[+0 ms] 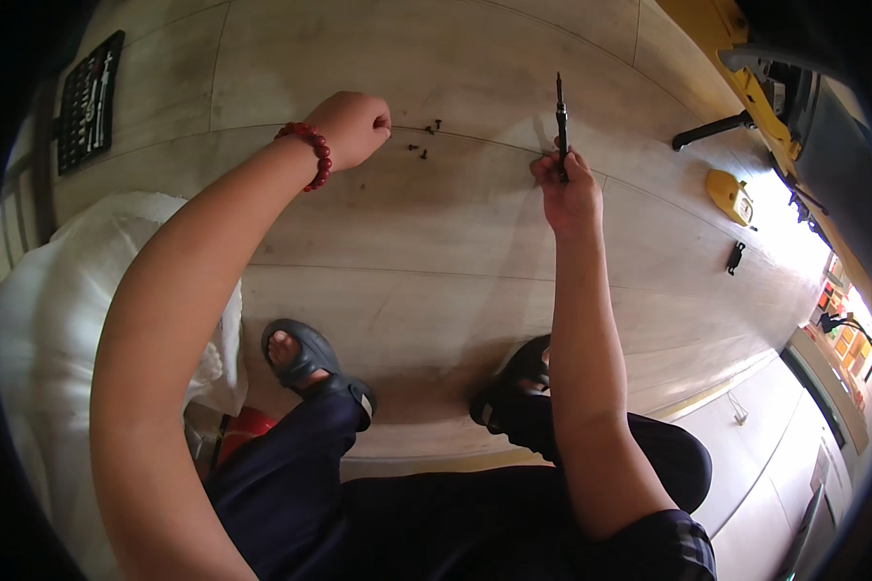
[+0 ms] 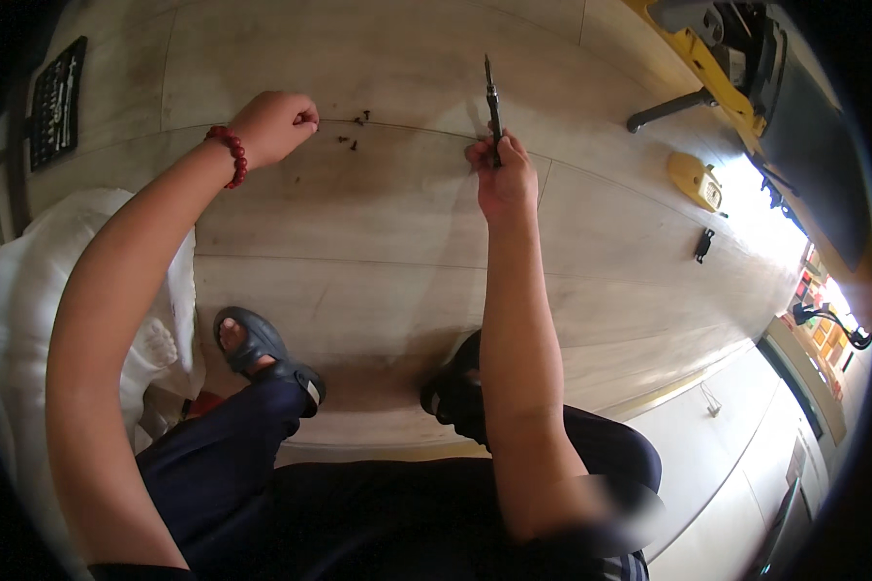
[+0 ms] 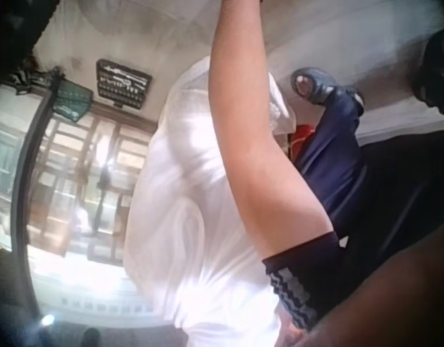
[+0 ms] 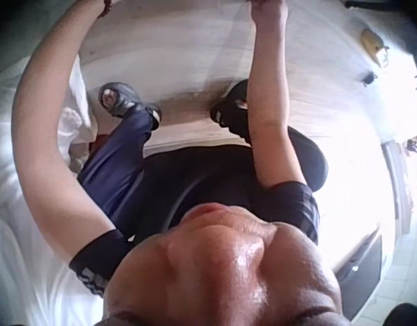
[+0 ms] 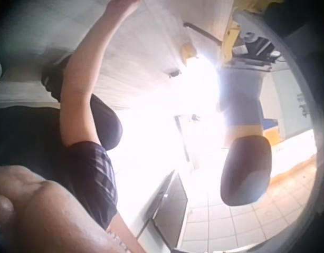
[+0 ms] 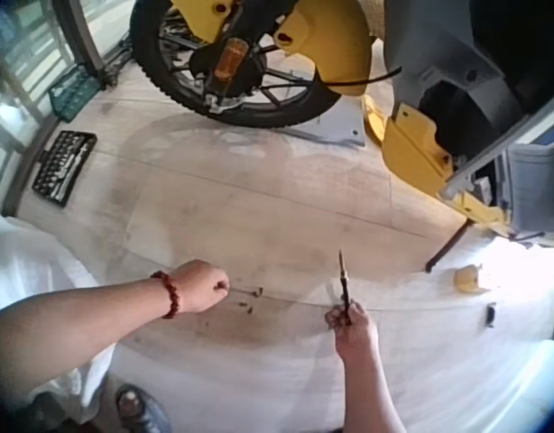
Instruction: The person removes screws from a scooter using a screwdriver, then detaches plastic body panels by hand and places them onto the floor.
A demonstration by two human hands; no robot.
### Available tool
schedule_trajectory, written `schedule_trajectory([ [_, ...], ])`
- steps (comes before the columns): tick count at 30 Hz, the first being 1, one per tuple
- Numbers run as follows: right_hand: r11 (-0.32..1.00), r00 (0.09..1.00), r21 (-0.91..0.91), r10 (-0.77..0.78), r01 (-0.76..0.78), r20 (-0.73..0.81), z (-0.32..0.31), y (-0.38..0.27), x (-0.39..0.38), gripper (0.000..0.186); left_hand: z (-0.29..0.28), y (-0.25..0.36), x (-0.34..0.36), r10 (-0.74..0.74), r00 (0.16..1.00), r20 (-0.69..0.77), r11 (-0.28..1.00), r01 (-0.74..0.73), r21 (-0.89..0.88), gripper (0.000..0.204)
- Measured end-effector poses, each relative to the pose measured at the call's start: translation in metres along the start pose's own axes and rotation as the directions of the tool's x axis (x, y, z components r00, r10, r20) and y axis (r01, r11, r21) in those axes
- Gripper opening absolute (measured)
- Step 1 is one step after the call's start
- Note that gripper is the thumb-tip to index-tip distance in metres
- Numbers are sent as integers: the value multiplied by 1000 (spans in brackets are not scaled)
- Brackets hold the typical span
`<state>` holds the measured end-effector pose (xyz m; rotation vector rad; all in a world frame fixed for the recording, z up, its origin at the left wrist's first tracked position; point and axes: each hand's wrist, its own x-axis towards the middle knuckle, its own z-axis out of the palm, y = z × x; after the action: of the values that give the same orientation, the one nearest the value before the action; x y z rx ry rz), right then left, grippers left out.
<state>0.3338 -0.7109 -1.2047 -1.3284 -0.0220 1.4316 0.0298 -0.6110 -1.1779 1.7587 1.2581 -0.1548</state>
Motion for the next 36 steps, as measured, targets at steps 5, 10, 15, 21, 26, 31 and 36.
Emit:
schedule_trajectory([
  [5, 1000, 1000, -18, 7, -7, 18, 0, 1, 1, 22, 15, 7, 0, 84, 996, -22, 992, -82, 95, 14],
  [10, 998, 1000, -66, 9, -10, -16, 3, 1, 2, 23, 19, 13, 10, 104, 994, -33, 969, -94, 230, 14],
  [15, 1000, 1000, -12, 6, -6, -15, 0, 0, 8, 24, 16, 32, 18, 128, 991, 38, 846, -129, 517, 13],
  [21, 684, 963, -700, 269, -207, -22, 16, -56, -4, 24, 27, 31, 10, 285, 958, 36, 727, -240, 644, 9],
  [26, 455, 942, -890, 308, -23, 132, 9, -155, -35, 25, 27, 15, 11, 297, 951, -85, 787, -194, 586, 12],
  [31, 785, 971, -619, 124, 31, 205, -17, -199, -67, 26, 28, 24, 12, 217, 966, -138, 875, -130, 466, 11],
  [36, 882, 973, -472, 124, -18, 194, -37, -203, -87, 28, 22, 41, 0, 105, 982, -158, 849, -6, 528, 12],
])
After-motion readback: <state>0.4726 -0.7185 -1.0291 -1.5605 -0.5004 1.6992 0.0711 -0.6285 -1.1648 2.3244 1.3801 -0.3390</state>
